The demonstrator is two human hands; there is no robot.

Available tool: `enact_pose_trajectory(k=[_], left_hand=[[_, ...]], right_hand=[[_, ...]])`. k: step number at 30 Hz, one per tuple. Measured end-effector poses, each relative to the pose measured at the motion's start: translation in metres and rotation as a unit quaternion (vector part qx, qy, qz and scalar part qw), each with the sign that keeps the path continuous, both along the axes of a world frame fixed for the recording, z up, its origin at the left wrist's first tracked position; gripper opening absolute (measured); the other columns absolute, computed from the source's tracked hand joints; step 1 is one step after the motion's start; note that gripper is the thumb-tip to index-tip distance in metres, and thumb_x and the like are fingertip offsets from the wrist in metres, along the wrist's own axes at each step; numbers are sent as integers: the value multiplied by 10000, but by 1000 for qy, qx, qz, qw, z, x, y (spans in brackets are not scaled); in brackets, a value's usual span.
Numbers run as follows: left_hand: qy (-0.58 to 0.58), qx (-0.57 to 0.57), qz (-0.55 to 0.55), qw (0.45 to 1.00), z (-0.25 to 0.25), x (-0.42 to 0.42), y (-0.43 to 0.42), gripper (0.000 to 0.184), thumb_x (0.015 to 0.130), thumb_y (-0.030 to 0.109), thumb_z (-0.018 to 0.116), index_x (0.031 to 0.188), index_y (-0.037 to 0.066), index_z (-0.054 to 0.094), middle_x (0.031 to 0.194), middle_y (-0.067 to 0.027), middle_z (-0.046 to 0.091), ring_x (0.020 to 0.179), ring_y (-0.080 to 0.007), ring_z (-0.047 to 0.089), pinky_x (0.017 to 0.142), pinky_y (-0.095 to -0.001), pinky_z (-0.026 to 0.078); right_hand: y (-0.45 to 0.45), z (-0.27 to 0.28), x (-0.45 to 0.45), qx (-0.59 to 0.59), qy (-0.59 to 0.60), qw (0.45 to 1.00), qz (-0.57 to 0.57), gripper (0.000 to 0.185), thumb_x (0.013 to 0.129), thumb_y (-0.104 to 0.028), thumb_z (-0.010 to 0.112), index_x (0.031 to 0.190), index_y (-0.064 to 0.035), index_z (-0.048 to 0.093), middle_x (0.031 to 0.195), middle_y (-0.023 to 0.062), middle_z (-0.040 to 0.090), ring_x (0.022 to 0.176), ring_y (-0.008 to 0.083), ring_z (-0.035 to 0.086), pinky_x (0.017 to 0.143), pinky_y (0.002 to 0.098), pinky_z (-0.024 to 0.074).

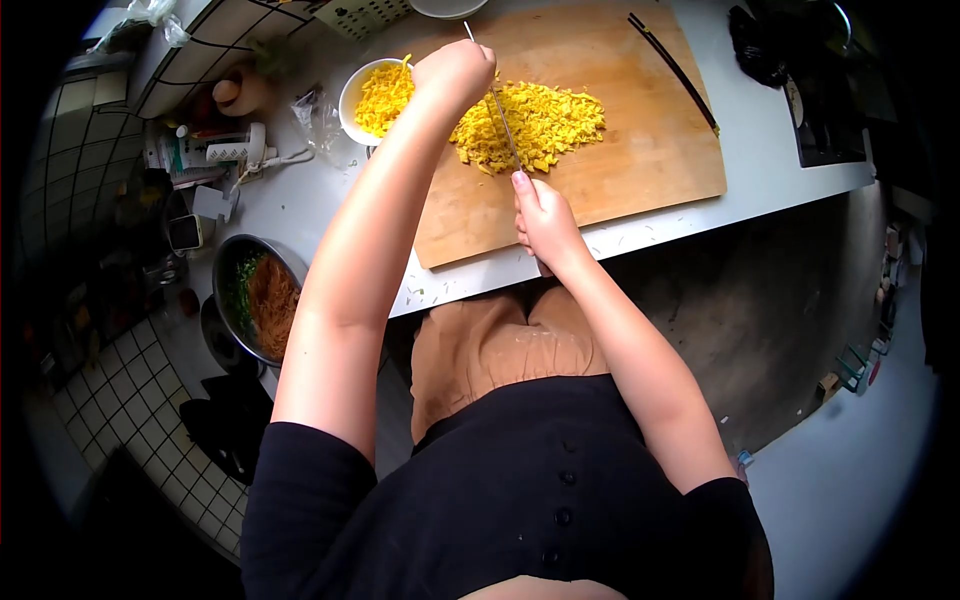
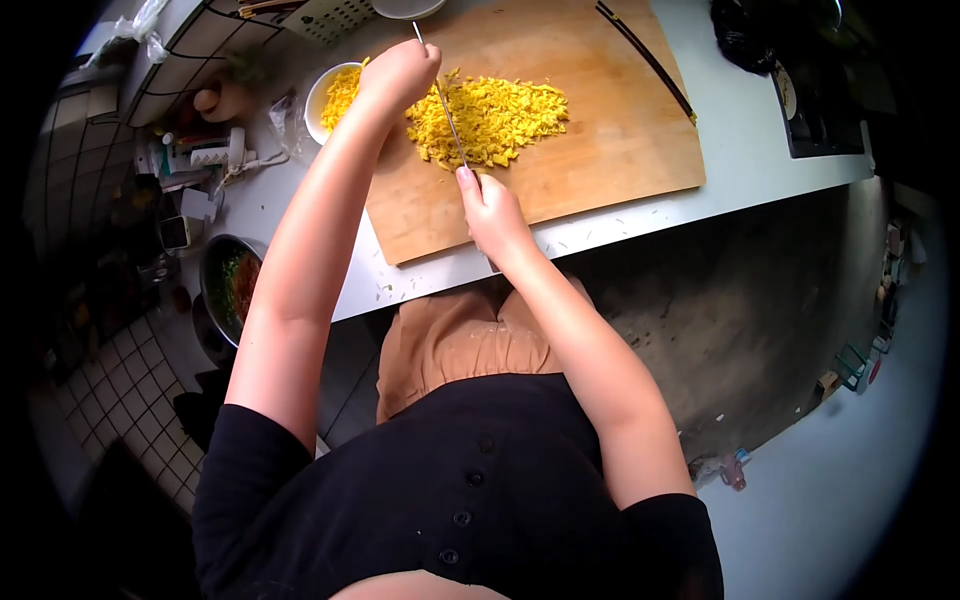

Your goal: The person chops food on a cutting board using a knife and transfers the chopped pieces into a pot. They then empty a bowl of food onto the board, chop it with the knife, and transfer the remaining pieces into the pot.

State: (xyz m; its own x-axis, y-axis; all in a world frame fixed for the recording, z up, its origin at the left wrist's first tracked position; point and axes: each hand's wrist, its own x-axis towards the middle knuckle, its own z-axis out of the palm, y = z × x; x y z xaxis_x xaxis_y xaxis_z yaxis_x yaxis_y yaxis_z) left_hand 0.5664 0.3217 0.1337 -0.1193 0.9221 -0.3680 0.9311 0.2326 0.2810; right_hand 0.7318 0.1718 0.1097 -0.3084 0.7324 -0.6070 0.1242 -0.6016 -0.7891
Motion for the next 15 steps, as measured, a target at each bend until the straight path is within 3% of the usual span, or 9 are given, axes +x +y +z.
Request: enact_pose_trajectory(k=[4, 8, 12, 15], left_hand=[[73, -2, -15, 997, 17, 4, -21, 413, 888, 256, 358, 864, -1, 680, 886, -209, 662, 825, -371, 641, 770, -448, 502], [140, -43, -64, 987, -2, -7, -27, 267, 850, 150, 466, 887, 40, 706, 935, -168, 682, 852, -326, 667, 696, -418, 538], [157, -91, -27, 983, -9, 1, -25, 251, 838, 129, 490, 936, 40, 704, 950, -156, 688, 878, -312, 676, 715, -405, 545], [125, -65, -15, 990, -20, 4, -24, 269, 850, 150, 471, 919, 26, 699, 932, -178, 683, 848, -329, 674, 704, -417, 542]], right_hand=[[-17, 17, -7, -79, 81, 994, -8, 423, 987, -453, 386, 756, -98, 378, 545, -24, 345, 394, 64, 317, 356, 235, 313], [-25, 2, -17, -96, 97, 991, 3, 437, 980, -479, 384, 764, -98, 381, 556, -18, 354, 404, 66, 327, 359, 237, 319], [-24, -12, -17, -106, 92, 990, 8, 444, 973, -486, 398, 760, -96, 387, 558, -14, 366, 406, 67, 333, 359, 237, 322], [-17, -19, -7, -109, 70, 991, 13, 443, 971, -483, 406, 753, -98, 389, 550, -18, 364, 405, 67, 334, 359, 237, 320]])
